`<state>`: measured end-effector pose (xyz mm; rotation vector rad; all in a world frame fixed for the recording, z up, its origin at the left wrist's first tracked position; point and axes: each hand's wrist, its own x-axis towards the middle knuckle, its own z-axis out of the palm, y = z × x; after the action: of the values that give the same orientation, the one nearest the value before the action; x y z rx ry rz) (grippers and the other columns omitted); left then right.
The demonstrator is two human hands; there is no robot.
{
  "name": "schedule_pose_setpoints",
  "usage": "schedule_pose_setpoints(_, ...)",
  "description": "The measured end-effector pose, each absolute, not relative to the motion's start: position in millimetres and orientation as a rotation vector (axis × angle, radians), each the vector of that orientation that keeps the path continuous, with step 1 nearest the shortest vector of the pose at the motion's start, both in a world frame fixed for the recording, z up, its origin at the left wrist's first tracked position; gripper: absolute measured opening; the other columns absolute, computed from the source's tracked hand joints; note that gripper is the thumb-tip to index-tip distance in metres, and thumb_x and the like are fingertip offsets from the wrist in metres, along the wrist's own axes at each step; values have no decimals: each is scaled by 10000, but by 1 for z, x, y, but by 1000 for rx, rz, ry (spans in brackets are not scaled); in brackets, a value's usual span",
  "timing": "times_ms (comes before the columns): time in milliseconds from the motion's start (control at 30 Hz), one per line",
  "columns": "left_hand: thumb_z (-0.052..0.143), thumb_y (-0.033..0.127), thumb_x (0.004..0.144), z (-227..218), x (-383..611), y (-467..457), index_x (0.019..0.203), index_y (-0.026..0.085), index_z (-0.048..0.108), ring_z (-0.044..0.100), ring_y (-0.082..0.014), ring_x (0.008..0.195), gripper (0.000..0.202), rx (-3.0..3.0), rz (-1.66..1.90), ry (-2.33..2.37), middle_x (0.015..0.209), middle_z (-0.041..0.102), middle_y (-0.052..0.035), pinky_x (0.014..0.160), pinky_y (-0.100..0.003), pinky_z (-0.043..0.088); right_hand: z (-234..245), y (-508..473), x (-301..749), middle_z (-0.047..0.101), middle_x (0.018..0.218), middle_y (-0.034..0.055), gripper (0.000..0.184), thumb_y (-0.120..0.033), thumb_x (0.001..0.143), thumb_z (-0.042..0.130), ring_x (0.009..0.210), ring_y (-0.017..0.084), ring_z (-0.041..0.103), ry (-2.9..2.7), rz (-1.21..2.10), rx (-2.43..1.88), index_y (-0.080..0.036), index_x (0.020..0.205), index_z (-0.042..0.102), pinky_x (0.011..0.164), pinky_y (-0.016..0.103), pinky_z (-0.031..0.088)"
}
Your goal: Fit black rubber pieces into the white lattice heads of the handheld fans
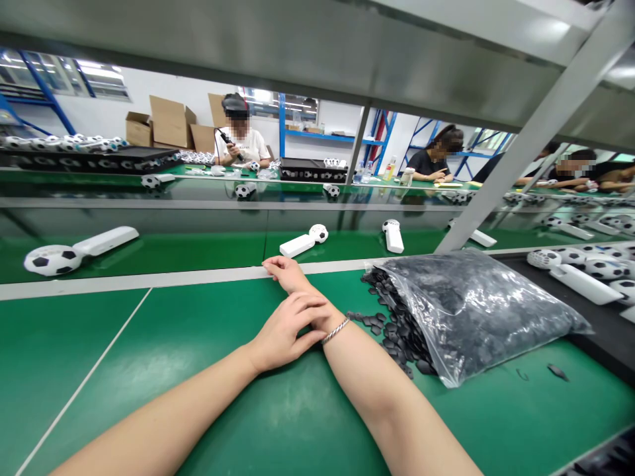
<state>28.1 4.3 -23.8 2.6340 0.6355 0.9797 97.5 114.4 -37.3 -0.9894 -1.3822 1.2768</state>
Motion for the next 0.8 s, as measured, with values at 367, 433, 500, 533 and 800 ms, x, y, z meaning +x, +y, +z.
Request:
schedule_pose_setpoints(367, 512, 265, 839, -25, 29, 4, 958, 189, 573, 418, -194, 1114, 154, 2625, 971, 639, 1188, 504, -58, 975, -378, 358, -37, 113, 98, 539, 638, -33, 114, -251, 697, 589, 590, 87, 460, -1384, 1285, -972, -149, 747, 603, 575, 228, 379)
schedule_pose_setpoints(433, 504, 268, 846, -26, 28, 5, 1119, 218, 517, 412, -192, 1121, 278, 2640, 960, 632, 1199, 496, -58, 983, -386, 350, -39, 114, 98, 540, 640, -35, 122, -260, 689, 595, 592, 88, 463, -1382, 1285, -968, -151, 743, 603, 574, 226, 378)
schedule_pose_setpoints(500, 495, 268, 852, -26, 29, 5, 1142, 227, 507, 412, -191, 1120, 293, 2651, 963, 617, 1198, 496, -56, 985, -386, 347, -41, 116, 97, 544, 651, -34, 124, -264, 685, 594, 600, 87, 466, -1376, 1285, -963, -153, 742, 599, 571, 222, 377)
schedule_pose_setpoints(533, 494, 266, 852, -26, 29, 6, 1096, 219, 532, 415, -191, 1117, 251, 2648, 971, 613, 1191, 501, -55, 983, -384, 349, -41, 117, 97, 545, 657, -33, 124, -264, 684, 593, 604, 87, 468, -1372, 1286, -960, -154, 743, 596, 570, 220, 376)
schedule_pose_setpoints(800, 599, 325, 771, -25, 28, 3, 844, 170, 503, 418, -221, 1115, 196, 2486, 1130, 753, 1162, 498, -94, 960, -402, 366, -36, 116, 100, 528, 625, -41, 139, -286, 676, 616, 586, 84, 460, -1386, 1312, -981, -161, 735, 599, 574, 223, 382)
